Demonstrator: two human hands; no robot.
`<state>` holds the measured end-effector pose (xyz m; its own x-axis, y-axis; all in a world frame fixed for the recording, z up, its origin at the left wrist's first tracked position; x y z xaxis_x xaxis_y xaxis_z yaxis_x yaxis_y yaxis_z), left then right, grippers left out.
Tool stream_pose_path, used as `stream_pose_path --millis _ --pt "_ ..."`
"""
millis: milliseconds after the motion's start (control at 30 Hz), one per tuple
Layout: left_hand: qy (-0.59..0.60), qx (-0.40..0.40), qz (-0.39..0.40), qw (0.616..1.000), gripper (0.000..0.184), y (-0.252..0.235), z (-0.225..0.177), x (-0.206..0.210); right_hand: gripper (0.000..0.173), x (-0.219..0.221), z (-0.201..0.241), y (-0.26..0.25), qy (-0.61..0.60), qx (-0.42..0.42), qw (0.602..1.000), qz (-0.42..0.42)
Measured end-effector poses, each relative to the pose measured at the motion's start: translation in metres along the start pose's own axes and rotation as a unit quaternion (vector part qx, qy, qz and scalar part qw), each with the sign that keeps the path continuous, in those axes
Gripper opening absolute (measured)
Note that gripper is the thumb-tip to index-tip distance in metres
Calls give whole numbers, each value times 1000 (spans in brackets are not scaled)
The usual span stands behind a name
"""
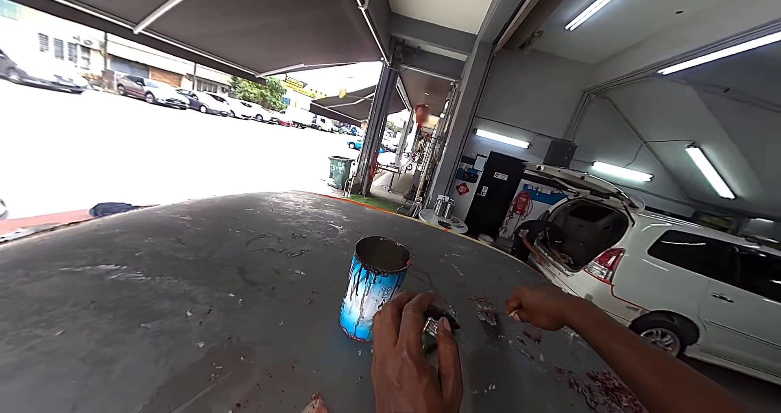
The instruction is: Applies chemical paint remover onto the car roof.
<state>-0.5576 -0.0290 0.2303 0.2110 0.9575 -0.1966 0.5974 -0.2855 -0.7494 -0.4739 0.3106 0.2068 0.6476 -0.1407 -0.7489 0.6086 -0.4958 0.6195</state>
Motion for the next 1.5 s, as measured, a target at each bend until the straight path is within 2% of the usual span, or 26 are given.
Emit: stream_pose_path --millis 167,333,433,600,667,800,933,1000,1100,1300,1400,1500 --pt "-5 -9 0 1000 33 2 3 -3 28 13 -6 -28 -14 29 999 -37" --pt "-10 -14 -9 1000 33 2 6 -5 29 8 -6 -2 18 -16 999 29" --pt "-6 -12 -3 1000 33 3 3 -4 27 19 -14 -12 -10 18 1000 2" --pt "9 -12 -1 1000 31 -2 3 -7 30 -8 -27 11 -6 -27 1000 -8" --pt "5 -11 -4 1000 32 -1 3 -5 32 -20 -38 16 -18 -9 999 -38" --pt "2 -9 3 1000 29 -2 2 -6 38 -34 -26 -18 -42 -22 996 -74" --pt "-10 -4 7 1000 28 -2 2 -6 36 -34 -8 -45 -29 -62 997 -45" --pt "-14 -2 5 1000 29 -1 3 -4 34 -28 -13 -36 -23 -81 996 -9" --pt "-14 -1 1 1000 29 1 2 -5 33 5 -30 -2 -28 -75 996 38" --pt "-5 1 4 1000 30 1 1 -3 31 75 -82 79 -34 -13 998 46" --pt "-2 5 10 1000 30 1 0 -1 31 69 -88 98 -63 -13 998 -2" --pt "-8 6 14 1000 29 1 -1 0 33 44 -76 86 -74 -17 996 -41"
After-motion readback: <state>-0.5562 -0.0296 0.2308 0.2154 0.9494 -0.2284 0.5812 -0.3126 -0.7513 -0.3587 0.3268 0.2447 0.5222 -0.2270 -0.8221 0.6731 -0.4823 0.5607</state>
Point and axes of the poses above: each hand's wrist, its own y-axis away from the middle knuckle, its own x-axis out of the palm, z = x × y, the point moved 10 cm from there along -y, towards the middle knuckle, and after that the axes turned 13 degrees about z, right-handed, at the moved point
